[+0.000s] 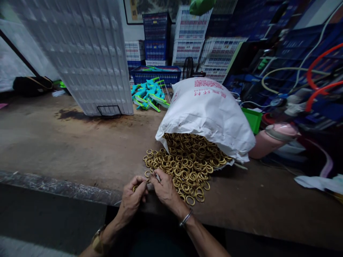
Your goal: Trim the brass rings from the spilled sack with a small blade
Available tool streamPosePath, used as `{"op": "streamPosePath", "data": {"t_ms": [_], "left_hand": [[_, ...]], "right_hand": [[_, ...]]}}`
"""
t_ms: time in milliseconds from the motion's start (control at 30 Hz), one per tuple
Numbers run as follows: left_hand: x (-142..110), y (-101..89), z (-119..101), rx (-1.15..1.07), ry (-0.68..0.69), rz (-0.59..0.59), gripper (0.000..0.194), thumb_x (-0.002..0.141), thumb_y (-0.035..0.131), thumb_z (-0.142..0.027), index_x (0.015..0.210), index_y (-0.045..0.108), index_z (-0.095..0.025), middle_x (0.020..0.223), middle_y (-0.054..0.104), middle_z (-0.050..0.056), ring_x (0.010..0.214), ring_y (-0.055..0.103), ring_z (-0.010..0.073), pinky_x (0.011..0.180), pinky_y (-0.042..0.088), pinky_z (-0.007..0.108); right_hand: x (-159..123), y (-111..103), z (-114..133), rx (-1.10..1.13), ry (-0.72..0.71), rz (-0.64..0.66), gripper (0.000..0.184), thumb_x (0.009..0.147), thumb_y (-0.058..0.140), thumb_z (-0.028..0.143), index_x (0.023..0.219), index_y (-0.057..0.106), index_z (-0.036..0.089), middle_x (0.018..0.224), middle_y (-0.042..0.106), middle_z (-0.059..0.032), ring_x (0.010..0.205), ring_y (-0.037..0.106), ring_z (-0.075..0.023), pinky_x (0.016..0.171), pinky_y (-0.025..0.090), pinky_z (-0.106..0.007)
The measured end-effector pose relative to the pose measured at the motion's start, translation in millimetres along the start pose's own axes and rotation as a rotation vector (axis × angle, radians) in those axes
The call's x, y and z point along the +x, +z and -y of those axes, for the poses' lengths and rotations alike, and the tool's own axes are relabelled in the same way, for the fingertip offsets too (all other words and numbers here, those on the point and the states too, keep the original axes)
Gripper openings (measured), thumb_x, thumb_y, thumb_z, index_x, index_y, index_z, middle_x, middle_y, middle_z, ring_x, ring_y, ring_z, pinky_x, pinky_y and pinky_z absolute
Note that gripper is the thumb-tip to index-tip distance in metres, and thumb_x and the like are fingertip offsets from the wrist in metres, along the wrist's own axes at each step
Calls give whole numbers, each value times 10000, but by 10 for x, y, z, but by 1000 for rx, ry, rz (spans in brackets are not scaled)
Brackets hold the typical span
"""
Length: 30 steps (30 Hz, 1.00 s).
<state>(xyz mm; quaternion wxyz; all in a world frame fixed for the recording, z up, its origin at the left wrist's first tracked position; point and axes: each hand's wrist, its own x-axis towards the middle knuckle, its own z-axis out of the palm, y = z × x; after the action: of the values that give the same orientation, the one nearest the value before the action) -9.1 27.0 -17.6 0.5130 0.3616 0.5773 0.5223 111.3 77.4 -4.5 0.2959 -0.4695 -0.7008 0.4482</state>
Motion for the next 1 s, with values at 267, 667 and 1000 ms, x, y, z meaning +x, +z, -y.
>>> {"op": "streamPosePath", "data": {"t_ms": [267, 667, 1000], "left_hand": [[-74, -7, 15, -143, -128, 156, 187, 744, 552, -342, 782, 500, -166, 515, 484, -50, 419, 428, 68, 361, 343, 154], [-107, 2, -23, -366, -262, 298, 154, 753, 561, -291, 792, 492, -158, 628, 501, -29, 466, 446, 59, 363, 339, 149], [-119, 14, 13, -375, -234, 299, 226, 757, 565, -371, 760, 464, -169, 639, 513, -26, 479, 465, 69, 372, 337, 154]], "right_hand": [[-24, 9, -13, 7, 40, 11, 277, 819, 404, 373, 645, 478, 171, 568, 401, 55, 541, 352, -85, 507, 296, -203], [-40, -10, -39, -19, 19, -27, 266, 814, 395, 321, 591, 431, 180, 541, 383, 60, 520, 345, -81, 492, 280, -198], [-78, 1, -39, -40, -22, -11, 308, 849, 366, 350, 594, 414, 183, 530, 373, 61, 504, 338, -79, 485, 277, -196]]}}
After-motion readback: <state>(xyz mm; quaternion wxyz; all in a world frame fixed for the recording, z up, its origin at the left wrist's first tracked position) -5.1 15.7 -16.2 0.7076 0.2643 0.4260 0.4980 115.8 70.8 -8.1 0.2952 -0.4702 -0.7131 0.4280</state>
